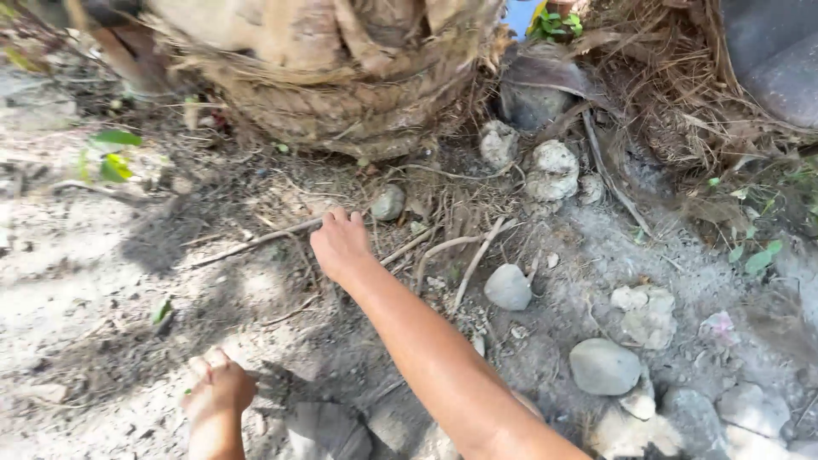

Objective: Manually pulling weeds and grass from the soil and gathering them into a pile in a garden.

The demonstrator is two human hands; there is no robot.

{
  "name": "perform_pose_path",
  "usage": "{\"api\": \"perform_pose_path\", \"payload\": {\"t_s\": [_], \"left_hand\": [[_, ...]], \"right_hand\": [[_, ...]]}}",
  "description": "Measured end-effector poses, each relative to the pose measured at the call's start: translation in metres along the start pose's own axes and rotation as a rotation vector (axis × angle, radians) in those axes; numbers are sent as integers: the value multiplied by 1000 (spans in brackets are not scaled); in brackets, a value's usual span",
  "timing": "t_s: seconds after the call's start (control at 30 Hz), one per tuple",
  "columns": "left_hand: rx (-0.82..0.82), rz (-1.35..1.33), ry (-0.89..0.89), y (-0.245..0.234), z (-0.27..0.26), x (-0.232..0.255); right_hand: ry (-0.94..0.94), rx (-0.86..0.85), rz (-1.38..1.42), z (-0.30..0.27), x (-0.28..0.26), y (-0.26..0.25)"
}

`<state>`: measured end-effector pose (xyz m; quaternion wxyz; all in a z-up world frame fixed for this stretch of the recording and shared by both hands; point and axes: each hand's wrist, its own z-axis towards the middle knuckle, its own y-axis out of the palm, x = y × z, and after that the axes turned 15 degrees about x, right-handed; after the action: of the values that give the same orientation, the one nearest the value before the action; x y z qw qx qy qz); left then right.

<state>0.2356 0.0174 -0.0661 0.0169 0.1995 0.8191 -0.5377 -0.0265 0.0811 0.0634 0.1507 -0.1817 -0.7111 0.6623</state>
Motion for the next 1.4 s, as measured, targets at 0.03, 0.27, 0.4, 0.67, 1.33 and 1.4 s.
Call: {"api": "perform_pose_path", "payload": {"t_s": [0.03,0.27,0.4,0.67,1.33,1.4], "left_hand": [[3,-122,-10,1,9,-9],[199,-407,87,-43,-38,-1],[444,-487,125,-52,-47,35],[601,-611,117,-36,-21,52],[183,-690,-32,-60,-47,-54],[349,-681,-55,-49,-31,-89]], "right_hand": [[-59,-30,-39,-3,-9,-5],[-126,-39,111,-61,-40,-12],[-145,210,134,-43,-37,56],[-311,-6,44,-68,-83,-27],[-593,-242,-99,-104,-105,68],[-570,-257,-14,-79,-132,53]]}}
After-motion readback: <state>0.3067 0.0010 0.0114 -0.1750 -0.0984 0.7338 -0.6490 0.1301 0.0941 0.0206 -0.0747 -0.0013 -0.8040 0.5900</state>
